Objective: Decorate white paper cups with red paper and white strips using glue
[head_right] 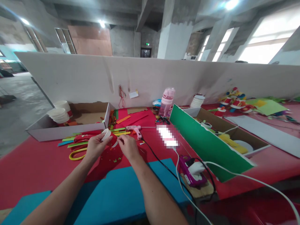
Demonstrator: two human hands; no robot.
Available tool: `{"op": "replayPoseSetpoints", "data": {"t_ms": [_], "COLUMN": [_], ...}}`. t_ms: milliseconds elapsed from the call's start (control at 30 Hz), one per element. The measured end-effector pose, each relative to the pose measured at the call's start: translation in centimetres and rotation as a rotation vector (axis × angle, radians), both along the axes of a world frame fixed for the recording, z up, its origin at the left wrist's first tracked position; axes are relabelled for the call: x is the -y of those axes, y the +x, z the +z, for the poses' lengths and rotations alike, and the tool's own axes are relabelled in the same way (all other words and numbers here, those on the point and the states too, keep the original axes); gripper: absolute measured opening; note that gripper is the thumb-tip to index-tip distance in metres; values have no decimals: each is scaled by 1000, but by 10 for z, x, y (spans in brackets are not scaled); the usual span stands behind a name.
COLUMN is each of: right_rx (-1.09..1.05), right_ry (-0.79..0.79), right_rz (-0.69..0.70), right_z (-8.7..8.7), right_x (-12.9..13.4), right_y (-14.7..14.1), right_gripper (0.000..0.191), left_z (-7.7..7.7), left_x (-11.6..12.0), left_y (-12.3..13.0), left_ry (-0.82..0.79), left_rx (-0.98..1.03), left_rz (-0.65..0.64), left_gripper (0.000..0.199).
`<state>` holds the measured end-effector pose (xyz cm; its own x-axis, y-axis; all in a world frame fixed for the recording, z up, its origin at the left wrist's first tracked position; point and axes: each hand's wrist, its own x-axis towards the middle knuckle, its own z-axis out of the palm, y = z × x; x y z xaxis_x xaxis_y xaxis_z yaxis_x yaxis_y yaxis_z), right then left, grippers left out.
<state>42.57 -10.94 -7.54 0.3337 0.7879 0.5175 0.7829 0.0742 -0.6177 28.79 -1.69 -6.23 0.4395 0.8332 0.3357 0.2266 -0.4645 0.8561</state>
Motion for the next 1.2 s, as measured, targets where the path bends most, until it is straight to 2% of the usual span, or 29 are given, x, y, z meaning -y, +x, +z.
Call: {"op": "replayPoseSetpoints", "data": {"t_ms": [167, 267, 433, 700, 967, 1067, 1200], "right_rx": [196, 190, -202, -564, -1161, -1203, -1077], "right_ry": [-138, -107, 59, 77, 134, 146, 165], "right_rz": [-64, -68, -10, 66, 208, 232, 218], "right_z": [3, 3, -2, -5, -6, -2, 1], "right_x": [2, 1, -3, -7, -12, -11, -7], "right_y": [-6, -7, -5, -5, -9, -8, -3], "right_gripper": [11, 11, 8, 11, 17, 16, 10], "left_z": [3, 3, 3, -1, -1, -2, -3], "left_x": [7, 9, 8, 4, 5, 0, -8], "left_y": [2, 3, 4, 4, 5, 3, -1], "left_ry": [115, 83, -81, -132, -299, -312, -291], "left_rx": [-104, -74, 92, 193, 350, 369, 377], "left_rz": [28, 26, -45, -78, -65, -39, -9], "left_gripper": [30, 29, 29, 29, 30, 33, 32]}}
